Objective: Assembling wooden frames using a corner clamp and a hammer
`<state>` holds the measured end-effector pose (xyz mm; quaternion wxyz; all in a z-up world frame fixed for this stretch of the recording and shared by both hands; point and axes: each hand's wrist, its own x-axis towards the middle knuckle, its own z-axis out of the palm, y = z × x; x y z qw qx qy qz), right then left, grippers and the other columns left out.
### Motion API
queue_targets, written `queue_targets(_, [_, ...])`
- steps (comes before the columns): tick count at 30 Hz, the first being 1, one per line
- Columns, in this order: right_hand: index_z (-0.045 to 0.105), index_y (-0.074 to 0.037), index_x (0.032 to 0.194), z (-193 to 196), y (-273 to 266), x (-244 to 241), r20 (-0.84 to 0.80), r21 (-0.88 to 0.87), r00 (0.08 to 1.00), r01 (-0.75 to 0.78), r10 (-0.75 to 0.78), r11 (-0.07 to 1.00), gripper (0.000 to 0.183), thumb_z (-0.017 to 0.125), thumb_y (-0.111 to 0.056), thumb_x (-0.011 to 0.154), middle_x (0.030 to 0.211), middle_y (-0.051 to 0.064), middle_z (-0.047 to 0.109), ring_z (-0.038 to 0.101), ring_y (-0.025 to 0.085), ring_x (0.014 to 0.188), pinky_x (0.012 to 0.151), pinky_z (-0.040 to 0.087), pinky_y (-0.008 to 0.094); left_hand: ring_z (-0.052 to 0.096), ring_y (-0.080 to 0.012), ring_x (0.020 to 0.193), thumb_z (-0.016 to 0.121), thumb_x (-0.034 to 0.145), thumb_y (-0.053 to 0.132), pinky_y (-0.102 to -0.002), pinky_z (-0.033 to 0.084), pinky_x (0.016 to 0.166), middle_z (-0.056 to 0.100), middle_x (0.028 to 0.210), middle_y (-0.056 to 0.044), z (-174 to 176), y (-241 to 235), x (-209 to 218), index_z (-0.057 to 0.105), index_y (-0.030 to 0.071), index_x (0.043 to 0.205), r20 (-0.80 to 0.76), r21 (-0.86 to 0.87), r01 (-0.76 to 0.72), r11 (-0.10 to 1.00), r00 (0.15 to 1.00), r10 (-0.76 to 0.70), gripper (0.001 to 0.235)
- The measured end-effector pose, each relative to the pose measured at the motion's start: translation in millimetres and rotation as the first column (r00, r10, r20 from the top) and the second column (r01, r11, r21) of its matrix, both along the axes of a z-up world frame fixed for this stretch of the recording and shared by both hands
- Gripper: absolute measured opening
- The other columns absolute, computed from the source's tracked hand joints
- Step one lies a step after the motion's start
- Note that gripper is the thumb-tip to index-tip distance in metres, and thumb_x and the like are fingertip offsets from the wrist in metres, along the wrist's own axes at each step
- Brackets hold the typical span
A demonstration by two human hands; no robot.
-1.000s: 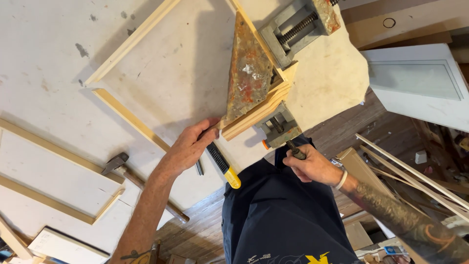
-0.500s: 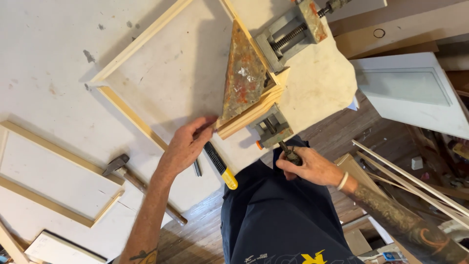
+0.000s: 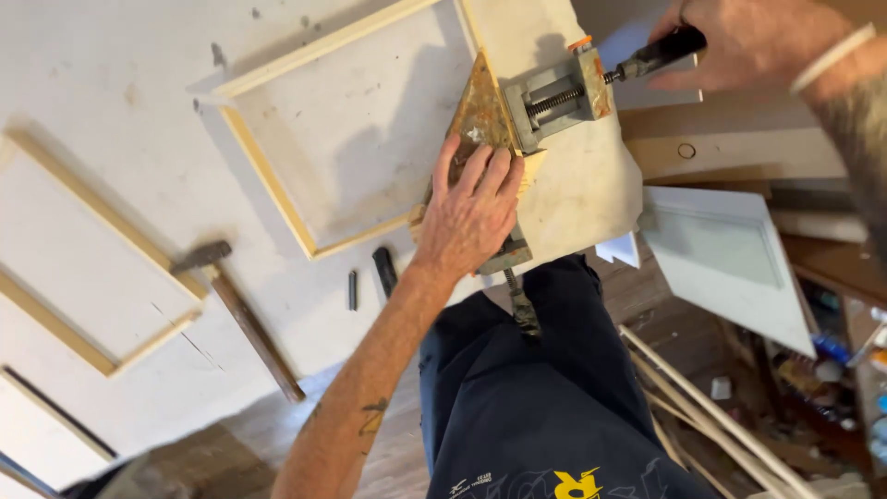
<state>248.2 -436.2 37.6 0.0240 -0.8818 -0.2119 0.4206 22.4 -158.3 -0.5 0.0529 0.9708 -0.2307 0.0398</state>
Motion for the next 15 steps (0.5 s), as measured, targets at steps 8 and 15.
queue_targets(8, [0.061, -0.002, 0.078, -103.7, -12.1, 34.0, -0.33, 0.037, 0.931, -0.152, 0.155, 0.988, 0.041, 0.076, -0.038, 0.088, 0.06, 0.011, 0.057, 0.048, 0.024, 0.051, 0.056, 0.045, 0.038, 0.046, -0.0232, 0.138, 0.074, 0.101, 0.027, -0.061, 0.035, 0.118, 0.055, 0.14, -0.005, 8.0, -4.2, -2.3, 0.071, 0.012, 0.133, 0.105, 0.057, 0.052, 0.997, 0.993, -0.057, 0.035])
queue_targets(15, [0.052, -0.004, 0.06, -135.7, -14.1, 32.5, -0.371, 0.214, 0.901, -0.152, 0.224, 0.965, 0.035, 0.072, -0.027, 0.078, 0.053, 0.007, 0.044, 0.038, 0.02, 0.051, 0.052, 0.031, 0.037, 0.043, -0.025, 0.141, 0.061, 0.098, 0.029, -0.062, 0.032, 0.12, 0.06, 0.139, -0.003, 43.3, -10.1, 17.5, 0.075, 0.012, 0.13, -0.051, 0.342, 0.222, 0.913, 0.975, -0.218, 0.038])
